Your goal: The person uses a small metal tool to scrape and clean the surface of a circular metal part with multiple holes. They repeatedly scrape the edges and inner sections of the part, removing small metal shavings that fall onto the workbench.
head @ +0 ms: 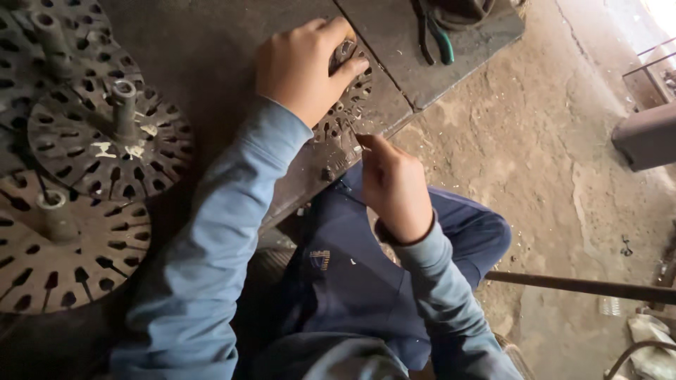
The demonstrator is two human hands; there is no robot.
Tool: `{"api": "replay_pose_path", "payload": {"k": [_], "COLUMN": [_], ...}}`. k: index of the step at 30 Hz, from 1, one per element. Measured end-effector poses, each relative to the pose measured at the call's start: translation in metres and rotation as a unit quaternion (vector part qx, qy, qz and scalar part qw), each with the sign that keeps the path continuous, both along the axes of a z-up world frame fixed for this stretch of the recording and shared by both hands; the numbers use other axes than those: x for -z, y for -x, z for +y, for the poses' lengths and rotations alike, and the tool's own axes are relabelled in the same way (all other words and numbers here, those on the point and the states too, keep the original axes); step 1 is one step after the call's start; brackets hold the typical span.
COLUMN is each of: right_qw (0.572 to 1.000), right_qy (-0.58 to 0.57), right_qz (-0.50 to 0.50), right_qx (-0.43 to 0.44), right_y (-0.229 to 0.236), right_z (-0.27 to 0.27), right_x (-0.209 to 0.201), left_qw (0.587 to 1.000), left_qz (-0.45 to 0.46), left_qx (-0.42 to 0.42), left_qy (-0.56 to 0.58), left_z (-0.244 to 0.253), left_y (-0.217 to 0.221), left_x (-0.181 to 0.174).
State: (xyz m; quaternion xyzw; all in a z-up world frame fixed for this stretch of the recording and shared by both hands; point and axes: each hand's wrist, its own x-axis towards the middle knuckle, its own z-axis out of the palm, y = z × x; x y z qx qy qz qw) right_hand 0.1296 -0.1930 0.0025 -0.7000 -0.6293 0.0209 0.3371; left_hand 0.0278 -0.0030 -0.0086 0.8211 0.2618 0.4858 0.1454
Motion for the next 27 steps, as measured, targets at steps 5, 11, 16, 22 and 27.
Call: {"api": "replay_pose_path", "payload": {"k": [5, 11, 16, 22, 27], "right_qw": [0.921, 0.808, 0.844, 0.880, 0.931], "right_qy": [0.100, 0.079, 0.046, 0.095, 0.074], "right_qz": [0.376, 0.583, 0.532, 0.460, 0.356], "right_qx": [-0.031, -0.021, -0.038, -0.068, -0.030], "right_y": [-0.008, -0.007, -0.007, -0.016, -0.020], "right_z": [-0.001, 0.004, 0.005, 0.007, 0.009], "right_x": [0.013, 0.032, 0.032, 0.023, 0.028], "left_qw": [1.000, 0.999, 0.999, 0.999, 1.000], "left_qz": [-0.008, -0.028, -0.014, -0.005, -0.009], "left_qx": [0.013, 0.030, 0.026, 0.022, 0.029], "left_qy": [0.000, 0.007, 0.013, 0.025, -0.006], "left_z": [0.002, 0.003, 0.001, 0.001, 0.004], "left_y": [0.002, 0.012, 0.014, 0.014, 0.015], "left_x": [0.003, 0.003, 0.000, 0.003, 0.007]}}
